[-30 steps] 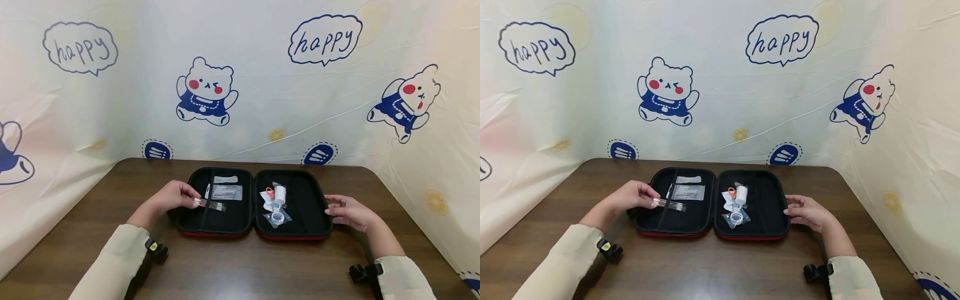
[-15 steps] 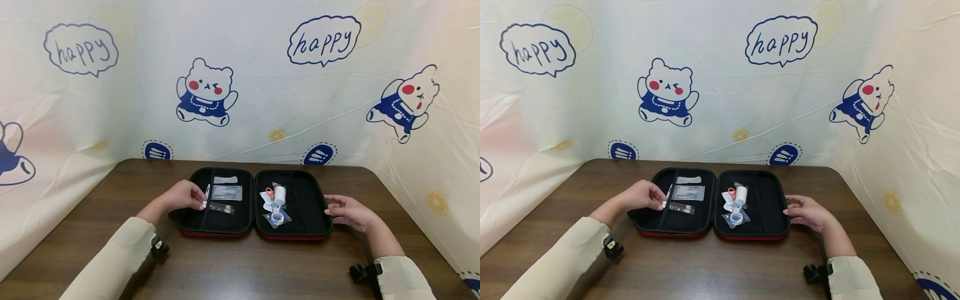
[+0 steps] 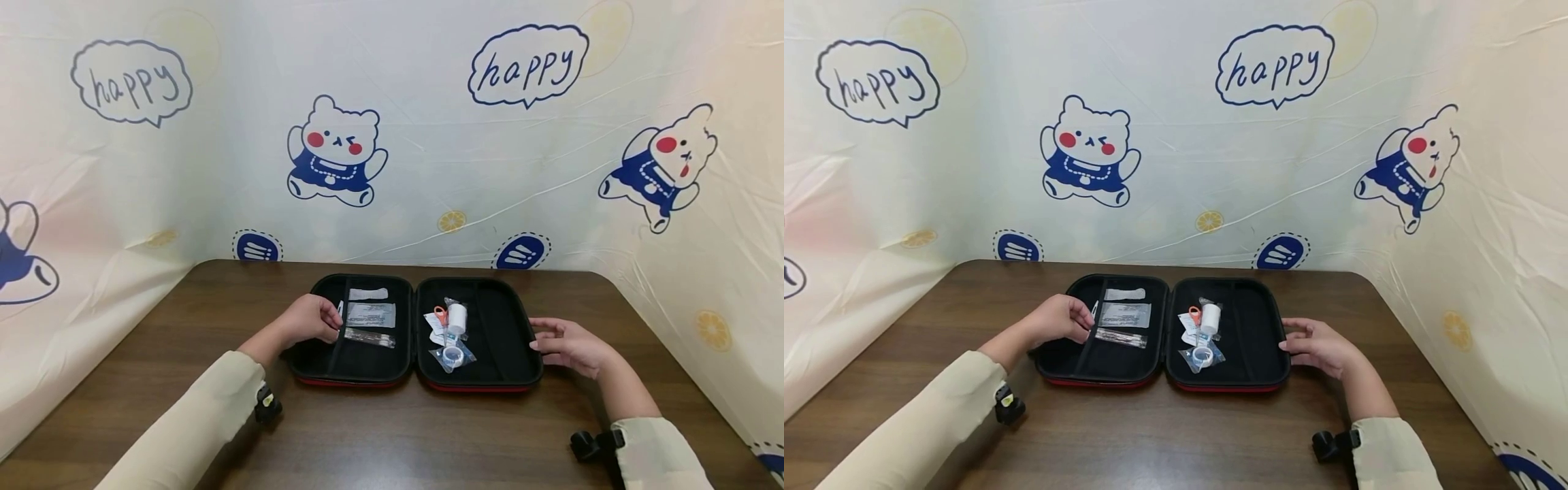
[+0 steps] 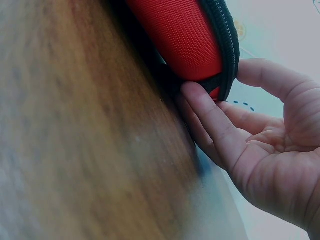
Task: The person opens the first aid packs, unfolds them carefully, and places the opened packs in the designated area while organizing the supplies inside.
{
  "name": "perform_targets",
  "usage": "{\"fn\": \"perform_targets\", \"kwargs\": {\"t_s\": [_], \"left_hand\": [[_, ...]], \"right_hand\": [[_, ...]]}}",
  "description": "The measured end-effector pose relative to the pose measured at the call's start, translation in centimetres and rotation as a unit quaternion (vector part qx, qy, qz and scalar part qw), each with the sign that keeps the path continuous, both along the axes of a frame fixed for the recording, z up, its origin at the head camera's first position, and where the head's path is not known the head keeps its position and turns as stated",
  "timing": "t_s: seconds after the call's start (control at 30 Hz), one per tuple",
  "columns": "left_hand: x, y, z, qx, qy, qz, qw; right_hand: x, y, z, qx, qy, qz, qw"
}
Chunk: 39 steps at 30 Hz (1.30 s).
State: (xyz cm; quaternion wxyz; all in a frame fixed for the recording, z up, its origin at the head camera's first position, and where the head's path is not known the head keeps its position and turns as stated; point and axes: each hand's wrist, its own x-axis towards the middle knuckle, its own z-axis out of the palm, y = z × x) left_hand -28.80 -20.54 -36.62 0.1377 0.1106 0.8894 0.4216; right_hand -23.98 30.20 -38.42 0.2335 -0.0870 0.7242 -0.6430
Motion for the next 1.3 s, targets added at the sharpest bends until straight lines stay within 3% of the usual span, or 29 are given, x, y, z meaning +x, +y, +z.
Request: {"fn": "perform_targets", "kwargs": {"t_s": [0.27,0.43,0.8,1.3], "left_hand": [[0.3,1.0,-0.3,-0.012,0.025,0.003,0.9996],[0.3,0.7,0.1,-0.012,0.018,0.007,0.9997],[0.1,-0.1,2.2,0.025,0.008,0.007,0.9996],[0.2,2.5,3.4,0.012,0.021,-0.051,0.9984]], "right_hand": [[0.0,0.0,0.1,-0.003,0.002,0.000,1.0000],[0.0,0.0,0.2,-0.003,0.001,0.003,1.0000],[0.1,0.0,0.2,0.000,-0.001,-0.001,1.0000],[0.1,0.0,0.1,0.007,-0.002,-0.004,1.0000]]}}
